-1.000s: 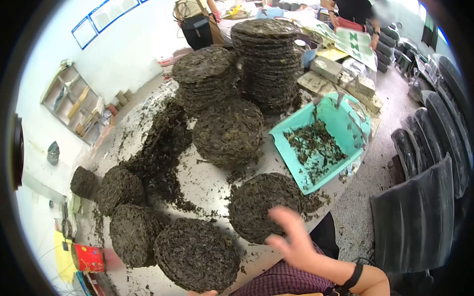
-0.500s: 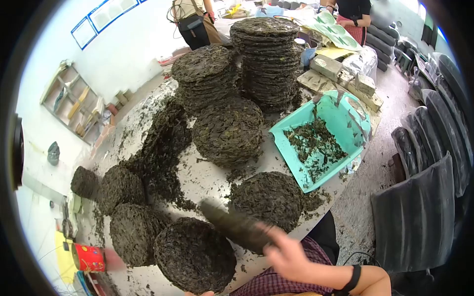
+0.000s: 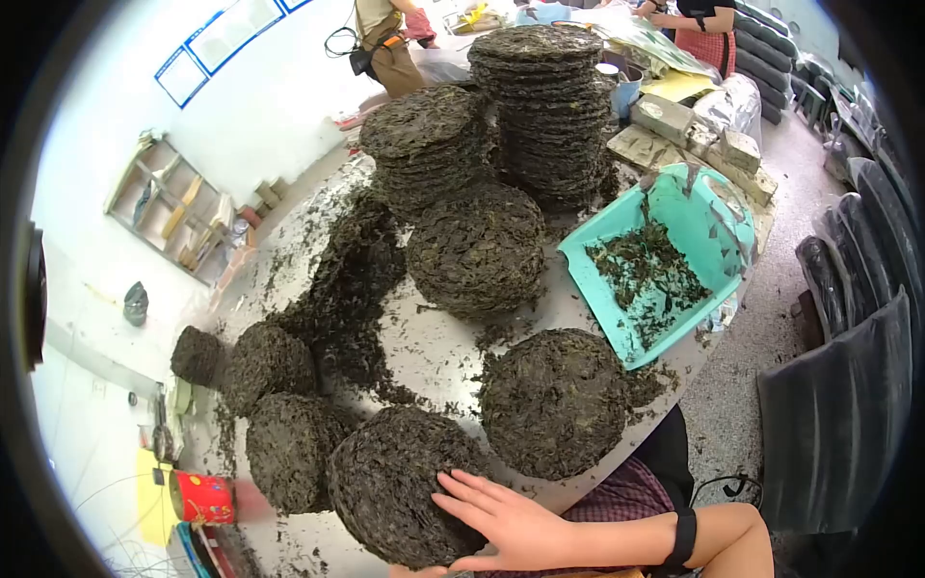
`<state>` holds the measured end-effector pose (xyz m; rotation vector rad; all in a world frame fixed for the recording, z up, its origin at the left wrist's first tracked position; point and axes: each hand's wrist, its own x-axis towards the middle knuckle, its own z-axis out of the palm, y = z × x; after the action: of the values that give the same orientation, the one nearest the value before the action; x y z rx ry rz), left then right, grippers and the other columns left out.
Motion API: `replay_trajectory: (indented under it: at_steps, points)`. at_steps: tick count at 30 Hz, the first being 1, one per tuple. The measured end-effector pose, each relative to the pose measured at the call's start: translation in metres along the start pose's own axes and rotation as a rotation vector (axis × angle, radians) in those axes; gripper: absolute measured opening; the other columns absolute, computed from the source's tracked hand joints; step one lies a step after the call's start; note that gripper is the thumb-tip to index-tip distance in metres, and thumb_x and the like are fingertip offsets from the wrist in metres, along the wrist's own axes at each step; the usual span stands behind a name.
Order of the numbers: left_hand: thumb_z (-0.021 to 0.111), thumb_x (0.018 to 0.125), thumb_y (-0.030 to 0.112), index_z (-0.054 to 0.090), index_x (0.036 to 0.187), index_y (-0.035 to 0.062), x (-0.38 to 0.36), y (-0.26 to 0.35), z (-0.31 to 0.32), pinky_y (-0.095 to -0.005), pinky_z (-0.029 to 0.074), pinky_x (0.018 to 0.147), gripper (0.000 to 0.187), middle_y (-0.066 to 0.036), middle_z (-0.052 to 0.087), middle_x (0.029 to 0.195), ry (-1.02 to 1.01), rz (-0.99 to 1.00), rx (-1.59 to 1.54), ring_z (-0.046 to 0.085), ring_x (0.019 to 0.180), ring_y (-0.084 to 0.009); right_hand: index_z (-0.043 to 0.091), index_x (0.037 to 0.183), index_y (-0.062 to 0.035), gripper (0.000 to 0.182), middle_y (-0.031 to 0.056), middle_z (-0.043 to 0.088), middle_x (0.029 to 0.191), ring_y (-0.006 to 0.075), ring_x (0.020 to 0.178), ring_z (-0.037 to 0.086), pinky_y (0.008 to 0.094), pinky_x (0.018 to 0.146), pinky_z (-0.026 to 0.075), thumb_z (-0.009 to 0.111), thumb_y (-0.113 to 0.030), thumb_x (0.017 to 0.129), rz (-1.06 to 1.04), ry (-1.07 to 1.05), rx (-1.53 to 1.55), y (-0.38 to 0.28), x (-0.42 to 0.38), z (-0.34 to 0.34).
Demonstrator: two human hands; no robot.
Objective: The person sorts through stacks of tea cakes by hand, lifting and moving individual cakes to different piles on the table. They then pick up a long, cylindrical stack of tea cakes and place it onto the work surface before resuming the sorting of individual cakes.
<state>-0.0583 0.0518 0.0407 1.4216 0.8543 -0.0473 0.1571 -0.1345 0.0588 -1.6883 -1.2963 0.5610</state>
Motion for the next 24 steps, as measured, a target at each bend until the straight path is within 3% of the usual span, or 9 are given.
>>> replay_trajectory:
  at_steps: [4, 7, 9, 11, 13, 16, 19, 21, 24]
  points:
    - [0.08, 0.073, 0.011, 0.037, 0.14, -0.0022, 0.006, -0.013, 0.017, -0.039, 0.041, 0.102, 0.081, -0.015, 0.051, 0.13, -0.094, -0.022, -0.036, 0.05, 0.119, -0.0258, 0.03, 0.146, -0.0014, 0.069, 0.0188, 0.028, 0.152, 0.0305, 0.137, 0.037, 0.0383, 0.105, 0.041, 0.058, -0.022, 0.085, -0.017, -0.043, -0.06, -0.011, -0.017, -0.007]
    - [0.08, 0.073, 0.012, 0.036, 0.141, -0.002, 0.019, -0.024, 0.022, -0.0392, 0.041, 0.102, 0.082, -0.016, 0.051, 0.131, -0.151, -0.033, -0.047, 0.05, 0.119, -0.026, 0.027, 0.146, 0.0009, 0.068, 0.022, 0.035, 0.147, 0.0353, 0.136, 0.035, 0.0406, 0.112, 0.03, 0.059, -0.016, 0.089, 0.325, -0.008, 0.238, -0.012, -0.035, -0.034]
    - [0.078, 0.074, 0.017, 0.036, 0.141, 0.0004, 0.023, -0.034, 0.023, -0.0394, 0.039, 0.103, 0.081, -0.015, 0.049, 0.133, -0.174, -0.019, -0.054, 0.048, 0.121, -0.0261, 0.021, 0.148, 0.0003, 0.069, 0.0208, 0.038, 0.144, 0.0331, 0.13, 0.042, 0.0344, 0.108, 0.033, 0.053, -0.008, 0.087, 0.842, 0.326, 0.442, -0.017, -0.052, -0.051]
    - [0.077, 0.075, 0.022, 0.035, 0.142, 0.0028, 0.026, -0.043, 0.025, -0.0396, 0.038, 0.105, 0.081, -0.015, 0.047, 0.134, -0.196, -0.001, -0.061, 0.046, 0.123, -0.0263, 0.021, 0.149, -0.0025, 0.072, 0.0187, 0.04, 0.14, 0.0321, 0.13, 0.041, 0.0363, 0.108, 0.032, 0.056, -0.008, 0.085, 0.5, 0.892, 0.364, 0.03, -0.066, -0.042]
    - [0.075, 0.076, 0.027, 0.035, 0.142, 0.0052, 0.032, -0.049, 0.025, -0.0398, 0.037, 0.106, 0.08, -0.014, 0.046, 0.136, -0.225, 0.023, -0.059, 0.044, 0.125, -0.0264, 0.021, 0.148, -0.0026, 0.074, 0.0178, 0.038, 0.14, 0.0335, 0.133, 0.035, 0.0405, 0.111, 0.027, 0.058, -0.008, 0.084, 0.613, 0.994, -0.163, 0.051, -0.079, -0.046]
    - [0.073, 0.078, 0.035, 0.034, 0.143, 0.0088, 0.032, -0.061, 0.025, -0.0401, 0.034, 0.108, 0.08, -0.013, 0.044, 0.138, -0.252, 0.044, -0.055, 0.042, 0.127, -0.0266, 0.047, 0.133, -0.0012, 0.056, 0.0195, 0.047, 0.133, 0.0367, 0.129, 0.041, 0.0428, 0.109, 0.032, 0.066, -0.012, 0.081, 0.223, 0.647, -0.18, 0.018, -0.06, -0.054]
    - [0.071, 0.079, 0.042, 0.034, 0.143, 0.0124, 0.034, -0.065, 0.023, -0.0404, 0.032, 0.109, 0.08, -0.013, 0.041, 0.141, -0.29, 0.079, -0.036, 0.039, 0.13, -0.0268, 0.044, 0.138, -0.005, 0.064, 0.0158, 0.046, 0.141, 0.0349, 0.132, 0.041, 0.0472, 0.109, 0.035, 0.066, -0.039, 0.088, 0.034, 0.233, 0.196, -0.006, -0.028, -0.026]
    - [0.069, 0.081, 0.047, 0.033, 0.144, 0.0148, 0.034, -0.069, 0.022, -0.0406, 0.031, 0.111, 0.08, -0.012, 0.04, 0.143, -0.306, 0.106, -0.033, 0.037, 0.132, -0.0269, 0.037, 0.144, -0.0085, 0.088, 0.0168, 0.027, 0.153, 0.0378, 0.141, 0.024, 0.0497, 0.111, 0.03, 0.081, -0.035, 0.072, 0.024, 0.089, 0.139, -0.014, -0.016, -0.002]
    - [0.067, 0.082, 0.055, 0.033, 0.144, 0.0184, 0.031, -0.072, 0.021, -0.0409, 0.028, 0.112, 0.08, -0.011, 0.037, 0.145, -0.313, 0.149, -0.036, 0.035, 0.134, -0.0271, 0.031, 0.146, -0.0035, 0.089, 0.0179, 0.023, 0.154, 0.0339, 0.142, 0.025, 0.0446, 0.112, 0.029, 0.072, -0.047, 0.079, -0.044, -0.008, -0.113, -0.007, -0.011, 0.0]
